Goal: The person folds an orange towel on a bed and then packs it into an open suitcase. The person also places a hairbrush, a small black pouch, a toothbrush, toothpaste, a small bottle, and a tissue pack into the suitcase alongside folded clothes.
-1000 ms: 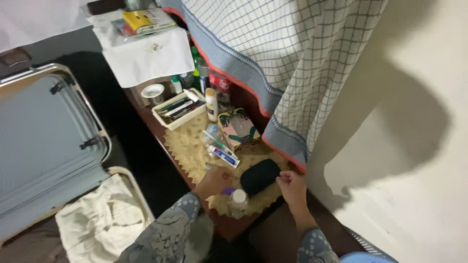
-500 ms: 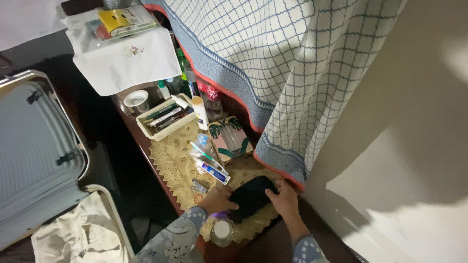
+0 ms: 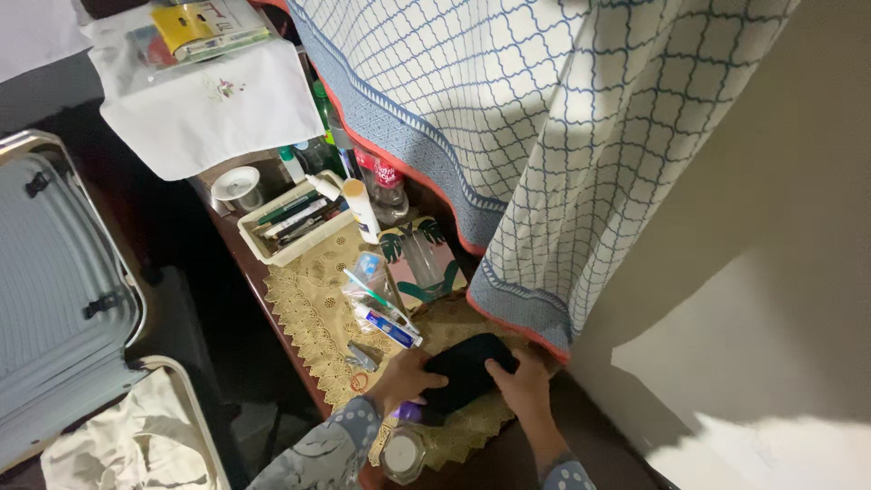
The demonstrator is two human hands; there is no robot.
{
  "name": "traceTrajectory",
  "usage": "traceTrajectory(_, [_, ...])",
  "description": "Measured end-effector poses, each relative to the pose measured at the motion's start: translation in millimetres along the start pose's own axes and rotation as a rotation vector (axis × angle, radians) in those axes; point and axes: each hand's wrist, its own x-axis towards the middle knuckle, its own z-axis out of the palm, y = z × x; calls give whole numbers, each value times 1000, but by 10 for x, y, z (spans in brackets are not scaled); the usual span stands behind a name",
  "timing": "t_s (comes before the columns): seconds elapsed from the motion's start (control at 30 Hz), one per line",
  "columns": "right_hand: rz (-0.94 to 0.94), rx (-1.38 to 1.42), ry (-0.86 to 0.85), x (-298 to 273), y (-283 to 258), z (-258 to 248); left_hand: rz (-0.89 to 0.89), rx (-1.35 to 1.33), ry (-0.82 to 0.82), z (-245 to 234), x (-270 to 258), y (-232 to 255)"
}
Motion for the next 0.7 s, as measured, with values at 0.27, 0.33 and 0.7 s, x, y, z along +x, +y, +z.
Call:
traceTrajectory(0.27, [87, 89, -10, 57, 36, 18, 258, 200, 65, -103, 333, -59])
traceTrajectory(0.33, [102, 165, -12, 27, -51, -31, 313, 283, 85, -148, 289, 14])
traceTrajectory(0.7, [49, 292, -39, -565, -1037, -773, 494, -92, 96, -624, -1012, 975])
